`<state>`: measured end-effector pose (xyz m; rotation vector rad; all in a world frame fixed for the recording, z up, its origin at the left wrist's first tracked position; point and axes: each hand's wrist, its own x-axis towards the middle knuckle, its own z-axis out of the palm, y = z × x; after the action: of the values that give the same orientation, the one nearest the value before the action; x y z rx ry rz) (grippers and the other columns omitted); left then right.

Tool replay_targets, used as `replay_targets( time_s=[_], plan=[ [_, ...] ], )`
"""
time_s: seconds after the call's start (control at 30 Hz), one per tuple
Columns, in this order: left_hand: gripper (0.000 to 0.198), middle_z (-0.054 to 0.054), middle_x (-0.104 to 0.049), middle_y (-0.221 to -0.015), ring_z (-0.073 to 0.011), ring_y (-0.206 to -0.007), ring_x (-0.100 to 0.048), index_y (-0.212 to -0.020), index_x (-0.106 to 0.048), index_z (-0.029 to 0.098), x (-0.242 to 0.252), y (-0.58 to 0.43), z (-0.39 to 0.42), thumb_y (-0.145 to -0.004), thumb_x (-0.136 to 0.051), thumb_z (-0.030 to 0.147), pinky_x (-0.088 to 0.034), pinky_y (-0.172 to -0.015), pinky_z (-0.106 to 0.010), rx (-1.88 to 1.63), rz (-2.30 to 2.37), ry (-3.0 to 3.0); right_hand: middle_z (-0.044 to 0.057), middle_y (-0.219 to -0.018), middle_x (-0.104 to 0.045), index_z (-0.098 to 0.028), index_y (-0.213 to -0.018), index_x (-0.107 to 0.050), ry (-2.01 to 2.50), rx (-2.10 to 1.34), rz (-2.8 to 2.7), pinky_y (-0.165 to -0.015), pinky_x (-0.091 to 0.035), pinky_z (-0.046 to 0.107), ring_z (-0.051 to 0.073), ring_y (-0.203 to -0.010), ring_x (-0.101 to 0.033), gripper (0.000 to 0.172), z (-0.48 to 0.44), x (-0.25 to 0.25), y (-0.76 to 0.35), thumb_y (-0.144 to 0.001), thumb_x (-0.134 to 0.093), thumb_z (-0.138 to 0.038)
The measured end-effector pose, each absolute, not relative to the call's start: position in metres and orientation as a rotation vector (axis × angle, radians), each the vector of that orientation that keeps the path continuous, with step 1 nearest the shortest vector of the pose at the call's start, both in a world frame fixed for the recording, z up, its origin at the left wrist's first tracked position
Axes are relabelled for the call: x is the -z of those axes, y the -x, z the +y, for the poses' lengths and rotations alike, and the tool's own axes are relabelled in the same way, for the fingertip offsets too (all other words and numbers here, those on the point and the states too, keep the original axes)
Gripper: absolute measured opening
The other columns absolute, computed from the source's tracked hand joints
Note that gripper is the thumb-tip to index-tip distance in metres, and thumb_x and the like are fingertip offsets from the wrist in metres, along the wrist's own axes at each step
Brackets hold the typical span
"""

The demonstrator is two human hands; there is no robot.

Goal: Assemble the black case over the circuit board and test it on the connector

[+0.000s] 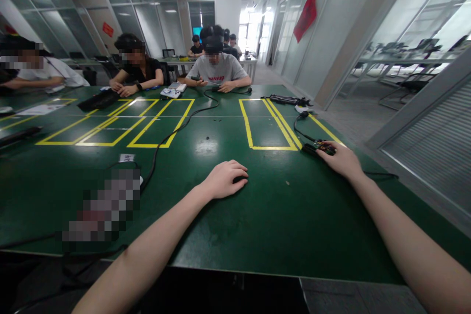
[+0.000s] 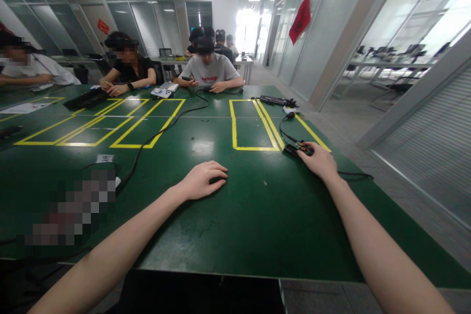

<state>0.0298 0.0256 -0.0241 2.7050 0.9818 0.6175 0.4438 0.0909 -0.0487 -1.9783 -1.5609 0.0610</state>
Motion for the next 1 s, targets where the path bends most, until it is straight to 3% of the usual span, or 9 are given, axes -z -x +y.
replay_targets(
  time_s=[0.23, 0.4, 0.47, 0.6, 0.73, 1.0],
  plan=[
    [0.025, -0.008, -0.074, -0.122, -0.0233, -0.114, -0.068, -0.116, -0.073, 0.022, 0.024, -0.030, 0.025, -0.097, -0.059, 0.028, -0.055, -0.101, -0.040, -0.656, 0.963, -2.680, 0.011, -0.107, -0.077, -0.023, -0.117, -0.068, 1.865, -0.128, -1.827, -0.076, -0.057, 0.042, 0.033, -0.096, -0.072, 0.045, 0.072, 0.043, -0.379, -0.081, -0.065, -0.050],
    [0.053, -0.014, -0.065, -0.138, -0.0293, -0.127, -0.060, -0.133, -0.061, 0.020, 0.017, -0.031, 0.021, -0.086, -0.073, 0.041, -0.049, -0.108, -0.046, -0.777, 0.871, -2.664, 0.010, -0.117, -0.074, -0.023, -0.120, -0.064, 1.178, -0.344, -2.253, -0.090, -0.058, 0.042, 0.029, -0.104, -0.072, 0.040, 0.033, 0.039, -0.300, -0.082, -0.064, -0.035],
    [0.058, -0.013, -0.069, -0.127, -0.0288, -0.117, -0.064, -0.124, -0.063, 0.020, 0.016, -0.031, 0.019, -0.077, -0.079, 0.048, -0.051, -0.103, -0.042, -0.770, 0.839, -2.640, 0.009, -0.115, -0.074, -0.023, -0.121, -0.063, 0.896, -0.468, -2.428, -0.088, -0.058, 0.039, 0.027, -0.101, -0.073, 0.042, 0.017, 0.036, -0.274, -0.079, -0.066, -0.030],
    [0.041, -0.004, -0.069, -0.089, -0.0206, -0.083, -0.066, -0.093, -0.062, 0.021, 0.014, -0.031, 0.017, -0.074, -0.078, 0.054, -0.053, -0.077, -0.031, -0.681, 0.929, -2.587, 0.009, -0.120, -0.071, -0.025, -0.121, -0.063, 0.709, -0.516, -2.552, -0.084, -0.058, 0.036, 0.026, -0.102, -0.072, 0.044, 0.004, 0.030, -0.249, -0.077, -0.064, -0.023],
    [0.036, -0.005, -0.065, -0.087, -0.0202, -0.083, -0.063, -0.074, -0.058, 0.020, 0.013, -0.030, 0.018, -0.079, -0.075, 0.052, -0.051, -0.076, -0.030, -0.650, 0.886, -2.649, 0.007, -0.107, -0.070, -0.025, -0.114, -0.065, 0.732, -0.538, -2.483, -0.082, -0.058, 0.034, 0.023, -0.093, -0.071, 0.034, 0.007, 0.028, -0.251, -0.080, -0.066, -0.022],
    [0.055, -0.010, -0.069, -0.105, -0.0259, -0.097, -0.064, -0.101, -0.069, 0.018, 0.015, -0.024, 0.026, -0.070, -0.084, 0.061, -0.053, -0.086, -0.037, -0.586, 0.909, -2.726, 0.007, -0.105, -0.070, -0.024, -0.116, -0.065, 0.805, -0.469, -2.367, -0.076, -0.057, 0.034, 0.022, -0.087, -0.069, 0.027, 0.013, 0.025, -0.256, -0.090, -0.065, -0.033]
  ],
)
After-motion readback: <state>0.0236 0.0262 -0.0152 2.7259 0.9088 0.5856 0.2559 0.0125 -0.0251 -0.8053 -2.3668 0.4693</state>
